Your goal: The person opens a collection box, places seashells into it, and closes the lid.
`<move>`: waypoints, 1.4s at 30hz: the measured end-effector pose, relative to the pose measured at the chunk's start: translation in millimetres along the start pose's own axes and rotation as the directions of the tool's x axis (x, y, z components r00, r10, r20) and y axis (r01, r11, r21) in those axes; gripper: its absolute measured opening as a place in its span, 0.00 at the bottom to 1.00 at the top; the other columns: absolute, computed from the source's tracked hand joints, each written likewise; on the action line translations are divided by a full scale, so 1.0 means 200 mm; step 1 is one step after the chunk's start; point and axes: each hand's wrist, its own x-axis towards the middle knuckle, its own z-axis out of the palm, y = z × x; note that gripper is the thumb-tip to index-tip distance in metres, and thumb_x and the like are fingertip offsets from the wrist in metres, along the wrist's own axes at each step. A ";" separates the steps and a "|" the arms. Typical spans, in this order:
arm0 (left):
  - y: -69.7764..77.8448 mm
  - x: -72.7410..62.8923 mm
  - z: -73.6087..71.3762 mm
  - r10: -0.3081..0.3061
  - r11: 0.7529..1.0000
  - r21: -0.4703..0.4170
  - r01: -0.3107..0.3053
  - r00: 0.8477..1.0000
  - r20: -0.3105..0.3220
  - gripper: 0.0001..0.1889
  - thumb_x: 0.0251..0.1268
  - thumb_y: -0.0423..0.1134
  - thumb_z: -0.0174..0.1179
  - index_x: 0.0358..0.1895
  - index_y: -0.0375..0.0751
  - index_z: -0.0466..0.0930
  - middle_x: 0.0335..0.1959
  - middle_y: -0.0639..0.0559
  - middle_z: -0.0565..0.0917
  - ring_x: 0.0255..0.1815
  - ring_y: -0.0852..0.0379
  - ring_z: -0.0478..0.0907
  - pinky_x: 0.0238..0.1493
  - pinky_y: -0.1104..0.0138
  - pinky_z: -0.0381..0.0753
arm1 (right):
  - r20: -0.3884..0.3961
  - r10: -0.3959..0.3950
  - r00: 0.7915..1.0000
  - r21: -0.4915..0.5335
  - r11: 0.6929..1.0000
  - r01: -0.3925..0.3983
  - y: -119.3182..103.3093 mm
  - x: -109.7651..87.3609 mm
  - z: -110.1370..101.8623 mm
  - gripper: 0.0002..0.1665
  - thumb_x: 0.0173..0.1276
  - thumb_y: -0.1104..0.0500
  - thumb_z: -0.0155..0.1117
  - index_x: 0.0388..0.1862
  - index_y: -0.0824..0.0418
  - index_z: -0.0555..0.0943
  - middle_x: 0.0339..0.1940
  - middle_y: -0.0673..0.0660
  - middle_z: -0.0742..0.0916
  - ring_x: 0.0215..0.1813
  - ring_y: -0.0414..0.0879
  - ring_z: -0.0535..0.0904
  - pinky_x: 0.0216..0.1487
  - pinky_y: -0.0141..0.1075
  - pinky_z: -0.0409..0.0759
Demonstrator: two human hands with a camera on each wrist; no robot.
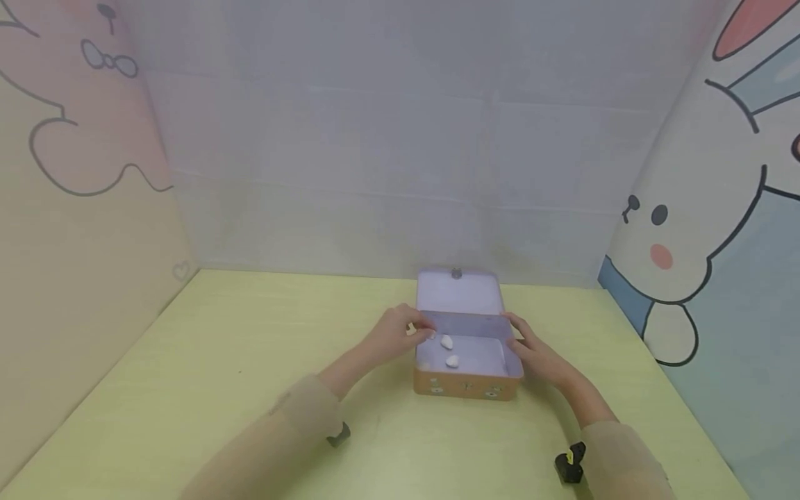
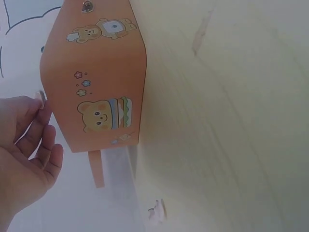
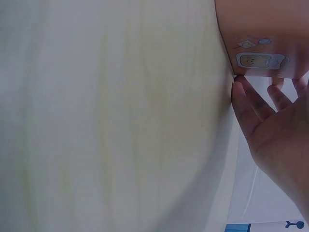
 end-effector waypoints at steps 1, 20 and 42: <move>0.01 0.00 0.00 -0.008 1.000 -0.002 0.008 1.000 0.008 0.04 0.60 0.34 0.62 0.36 0.40 0.86 0.31 0.53 0.85 0.32 0.63 0.76 0.35 0.77 0.74 | 0.000 0.003 1.000 0.004 1.000 -0.003 0.00 0.00 0.00 0.33 0.77 0.60 0.39 0.74 0.64 0.41 0.73 0.75 0.46 0.69 0.75 0.48 0.62 0.69 0.54; -0.01 -0.02 -0.01 0.008 1.000 -0.015 -0.007 0.999 0.038 0.10 0.63 0.36 0.61 0.45 0.41 0.84 0.41 0.52 0.86 0.45 0.59 0.80 0.52 0.67 0.77 | 0.003 0.015 1.000 0.013 1.000 -0.015 0.00 0.00 0.00 0.33 0.78 0.59 0.39 0.75 0.60 0.41 0.73 0.74 0.44 0.69 0.77 0.45 0.60 0.71 0.53; -0.13 -0.15 -0.23 0.021 0.999 -0.031 -0.019 0.997 0.075 0.19 0.62 0.42 0.63 0.56 0.43 0.77 0.47 0.55 0.83 0.55 0.55 0.75 0.56 0.55 0.74 | 0.011 0.034 0.999 0.028 0.999 -0.034 0.00 -0.01 0.01 0.32 0.78 0.58 0.38 0.74 0.60 0.41 0.73 0.74 0.44 0.69 0.77 0.48 0.61 0.71 0.54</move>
